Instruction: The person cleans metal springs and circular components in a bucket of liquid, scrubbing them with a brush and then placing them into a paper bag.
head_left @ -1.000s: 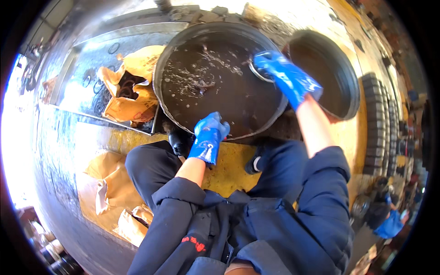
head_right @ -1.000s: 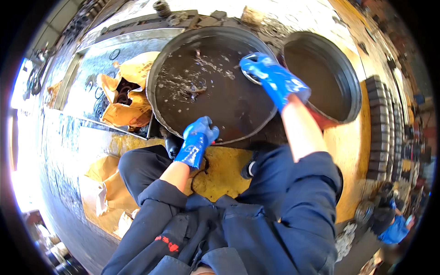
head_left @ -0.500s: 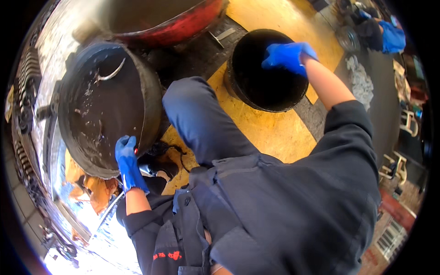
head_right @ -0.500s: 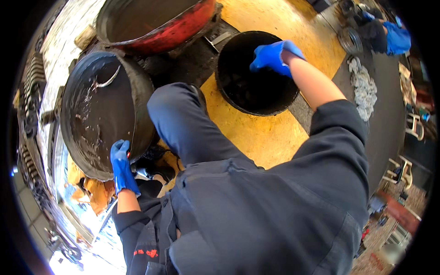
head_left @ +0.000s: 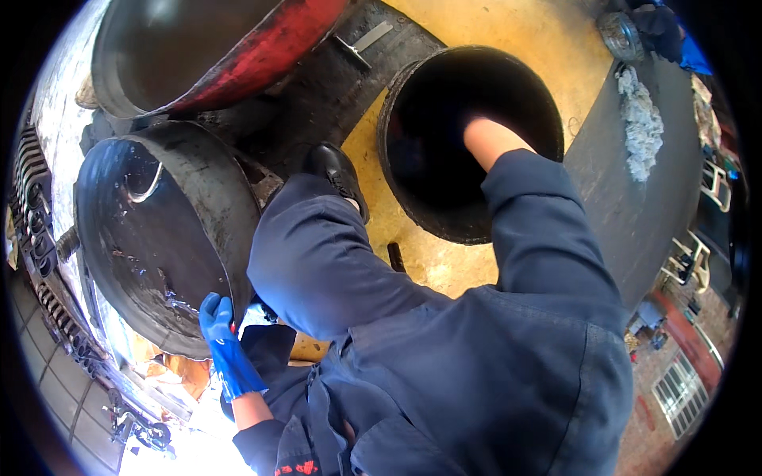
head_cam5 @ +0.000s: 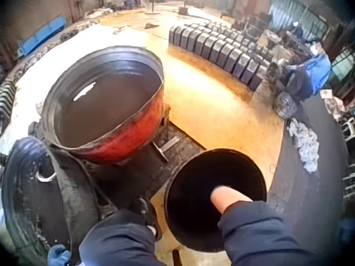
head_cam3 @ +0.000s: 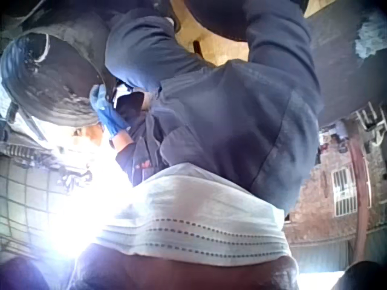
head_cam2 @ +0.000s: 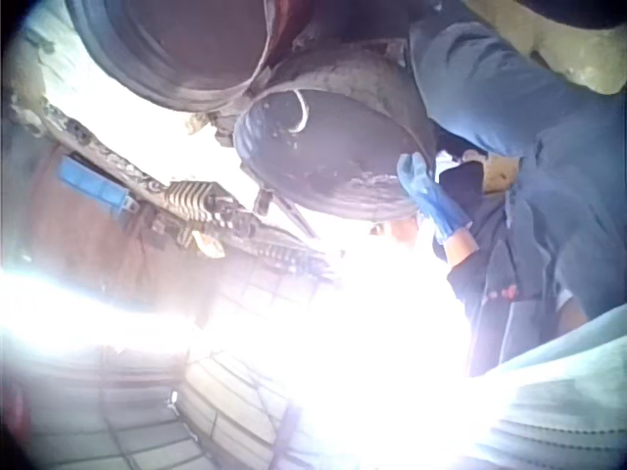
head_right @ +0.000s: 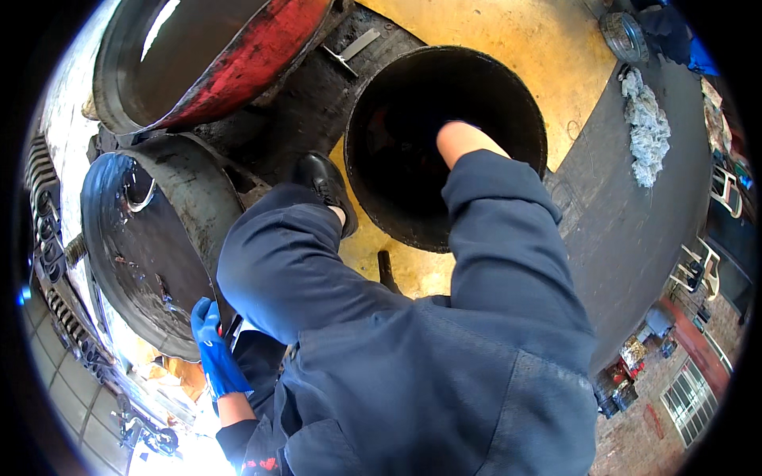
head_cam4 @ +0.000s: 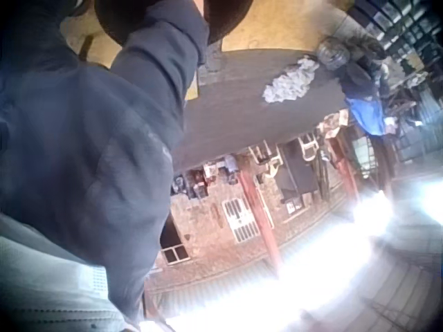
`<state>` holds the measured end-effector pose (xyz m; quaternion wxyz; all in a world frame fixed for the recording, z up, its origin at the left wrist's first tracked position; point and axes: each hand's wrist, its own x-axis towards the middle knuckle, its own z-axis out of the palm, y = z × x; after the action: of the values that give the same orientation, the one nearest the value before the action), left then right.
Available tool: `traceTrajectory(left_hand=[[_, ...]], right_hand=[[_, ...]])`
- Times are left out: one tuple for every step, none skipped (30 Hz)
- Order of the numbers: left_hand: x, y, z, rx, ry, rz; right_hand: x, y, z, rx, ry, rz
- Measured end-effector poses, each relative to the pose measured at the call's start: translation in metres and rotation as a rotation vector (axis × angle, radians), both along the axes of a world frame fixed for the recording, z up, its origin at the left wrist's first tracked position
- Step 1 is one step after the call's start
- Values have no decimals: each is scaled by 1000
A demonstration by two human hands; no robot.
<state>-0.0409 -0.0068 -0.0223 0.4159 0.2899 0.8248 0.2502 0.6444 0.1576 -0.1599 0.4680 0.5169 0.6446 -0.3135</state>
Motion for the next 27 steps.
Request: traceTrajectory(left_hand=[[1,2,-4,-8,-5,-6],[4,4,-7,-17,-11,-12],[0,2,-6,-19,-7,-10],[-5,3,-5,-63,0,-48],[-7,2,-7,-53,-5,-33],[-10,-4,-1,-39,3,-2],[-4,-2,-2,-27,-7,16],[-1,0,2,-60,17,-10],[3,2,3,-46,14,-6],[1,3,-1,-26,40,-3],[-1,2,-4,-5,67,0],[-4,-1,-4,-17,48,0],[-3,1,-3,-28,22,-5],[-2,3,-2,-39,-2,-9],[-1,5,-1,-45,11,-4],[4,8,0,-53,23,0],[8,10,2,-61,35,3],[15,11,3,-48,26,8],[13,9,2,-39,31,9],[12,7,1,-31,35,10],[10,6,1,-24,39,10],[2,6,3,-80,-5,-19],[-4,4,2,-73,-1,-25],[-7,1,-1,-67,4,-32],[-8,0,-4,-58,8,-38],[-8,-2,-7,-23,0,0],[-11,-1,-7,-44,3,-2]], right_hand=[[3,-1,-9,4,-9,-14],[8,-4,-17,5,-16,-24],[8,-3,-23,15,-11,-31],[9,-2,-28,22,-10,-43],[10,-1,-33,29,-11,-52],[4,5,-37,42,4,-48],[7,4,-38,47,0,-60],[8,3,-40,51,-1,-65],[8,2,-42,56,2,-69],[9,2,-42,64,6,-80],[8,1,-41,66,7,-85],[8,0,-41,73,14,-87],[10,-2,-40,79,18,-93],[10,-4,-39,83,22,-96],[9,-8,-38,90,32,-110],[10,-13,-37,94,46,-116],[9,-17,-37,99,55,-125],[9,-22,-38,103,66,-122],[7,-26,-38,110,85,-125],[5,-32,-37,117,106,-130],[3,-36,-37,126,128,-142],[2,-42,-37,133,150,-149],[0,-47,-38,141,171,-153],[-2,-51,-39,148,190,-159],[-4,-55,-39,158,205,-166],[-4,-58,-39,172,224,-180],[-5,-61,-40,180,236,-187]])
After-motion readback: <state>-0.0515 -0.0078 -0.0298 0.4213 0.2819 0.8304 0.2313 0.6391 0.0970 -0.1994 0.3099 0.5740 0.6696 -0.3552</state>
